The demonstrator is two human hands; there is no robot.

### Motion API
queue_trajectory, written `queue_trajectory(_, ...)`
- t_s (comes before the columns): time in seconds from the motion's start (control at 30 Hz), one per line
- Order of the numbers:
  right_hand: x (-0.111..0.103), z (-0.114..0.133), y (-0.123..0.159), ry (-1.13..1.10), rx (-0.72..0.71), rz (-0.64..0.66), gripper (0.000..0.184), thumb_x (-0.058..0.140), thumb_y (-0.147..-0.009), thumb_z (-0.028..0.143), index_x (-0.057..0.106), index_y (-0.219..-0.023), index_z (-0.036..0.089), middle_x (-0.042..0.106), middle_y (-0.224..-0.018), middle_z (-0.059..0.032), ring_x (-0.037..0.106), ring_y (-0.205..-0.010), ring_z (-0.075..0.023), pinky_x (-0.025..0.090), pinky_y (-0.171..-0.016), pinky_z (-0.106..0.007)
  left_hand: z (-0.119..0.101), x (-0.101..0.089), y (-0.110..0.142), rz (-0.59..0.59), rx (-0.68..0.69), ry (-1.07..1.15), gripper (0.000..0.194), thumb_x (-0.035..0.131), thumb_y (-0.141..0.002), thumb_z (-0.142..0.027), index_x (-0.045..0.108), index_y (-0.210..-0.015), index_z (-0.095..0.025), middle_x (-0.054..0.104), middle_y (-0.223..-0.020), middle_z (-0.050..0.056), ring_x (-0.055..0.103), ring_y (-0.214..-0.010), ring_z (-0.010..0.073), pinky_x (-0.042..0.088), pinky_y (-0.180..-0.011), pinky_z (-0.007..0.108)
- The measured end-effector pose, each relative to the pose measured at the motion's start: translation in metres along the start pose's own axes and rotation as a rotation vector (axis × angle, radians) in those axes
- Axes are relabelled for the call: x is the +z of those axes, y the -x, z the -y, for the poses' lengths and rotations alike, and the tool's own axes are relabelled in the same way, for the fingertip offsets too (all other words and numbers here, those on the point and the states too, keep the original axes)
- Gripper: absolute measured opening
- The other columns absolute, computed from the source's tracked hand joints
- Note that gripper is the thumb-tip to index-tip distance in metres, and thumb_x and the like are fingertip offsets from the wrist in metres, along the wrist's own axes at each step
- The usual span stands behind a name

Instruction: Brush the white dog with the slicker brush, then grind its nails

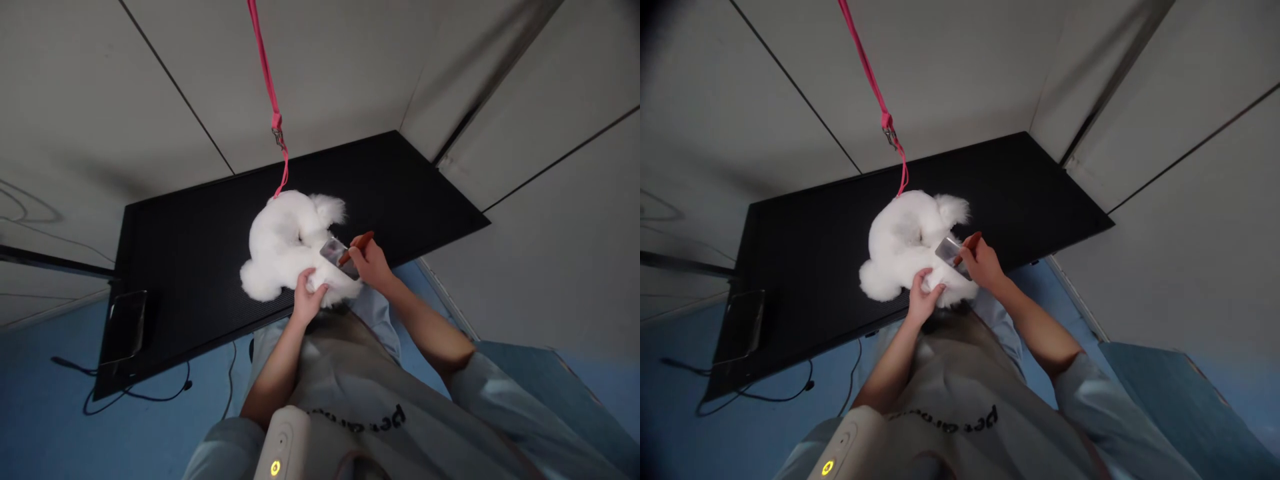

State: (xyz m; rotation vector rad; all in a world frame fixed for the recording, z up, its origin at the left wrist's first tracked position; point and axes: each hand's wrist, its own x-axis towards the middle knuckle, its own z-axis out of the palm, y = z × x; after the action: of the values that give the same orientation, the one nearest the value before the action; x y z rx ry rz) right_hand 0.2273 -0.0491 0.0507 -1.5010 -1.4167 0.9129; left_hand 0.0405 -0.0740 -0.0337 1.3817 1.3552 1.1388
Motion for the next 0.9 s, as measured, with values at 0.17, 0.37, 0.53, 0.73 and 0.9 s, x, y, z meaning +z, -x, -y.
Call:
queue_trajectory(0.17,0.003,-0.023,0.011,-0.153,0.09,-0.181,0.021,0.049,-0.085,0.04,0.048,-0.087,0.019,0.05,-0.055,0.0052,0.05,-0.049,-0.0125,0.041,-0.052,-0.025,-0.003,-0.002,-0.001,-0.012,0.019,-0.016,0.047,0.067,-0.074,-0.036,0.053,-0.114,-0.015,0.06,-0.108,0.01,0.06,-0.096,0.0215,0.047,-0.088,0.033)
queue_trajectory(0.37,0.005,-0.048,0.029,-0.314,0.07,-0.249,0.027,0.052,-0.083,0.046,0.05,-0.089,0.019,0.053,-0.054,0.0057,0.052,-0.05,-0.0118,0.041,-0.055,-0.025,-0.006,-0.019,-0.009,0.256,0.222,-0.373,0.052,0.06,-0.083,-0.034,0.043,-0.129,-0.016,0.055,-0.125,0.013,0.056,-0.112,0.0251,0.044,-0.098,0.04)
queue_trajectory(0.53,-0.017,-0.068,0.058,-0.349,0.123,-0.608,0.023,0.058,-0.08,0.042,0.05,-0.083,0.02,0.054,-0.056,0.0048,0.054,-0.056,-0.0125,0.043,-0.06,-0.026,-0.018,-0.023,-0.026,0.424,0.436,-0.828,0.038,0.061,-0.081,-0.025,0.053,-0.116,-0.012,0.059,-0.112,0.017,0.055,-0.108,0.0307,0.045,-0.094,0.045)
queue_trajectory(0.73,0.007,-0.072,0.147,-0.548,0.25,0.119,0.049,0.05,-0.08,0.065,0.06,-0.093,0.019,0.064,-0.075,-0.0036,0.056,-0.058,-0.0126,0.043,-0.053,-0.024,-0.056,-0.018,-0.074,0.728,0.458,-0.914,0.013,0.058,-0.082,-0.027,0.059,-0.076,-0.015,0.062,-0.081,0.009,0.058,-0.078,0.0225,0.047,-0.075,0.033)
queue_trajectory(0.9,0.063,-0.046,0.146,-0.258,0.339,0.347,0.038,0.048,-0.088,0.047,0.069,-0.086,0.016,0.066,-0.065,-0.0025,0.054,-0.05,-0.0114,0.043,-0.051,-0.023,-0.072,-0.016,-0.105,0.937,0.335,-0.724,0.014,0.066,-0.074,-0.027,0.062,-0.07,-0.014,0.063,-0.068,0.002,0.056,-0.065,0.0156,0.044,-0.066,0.026)
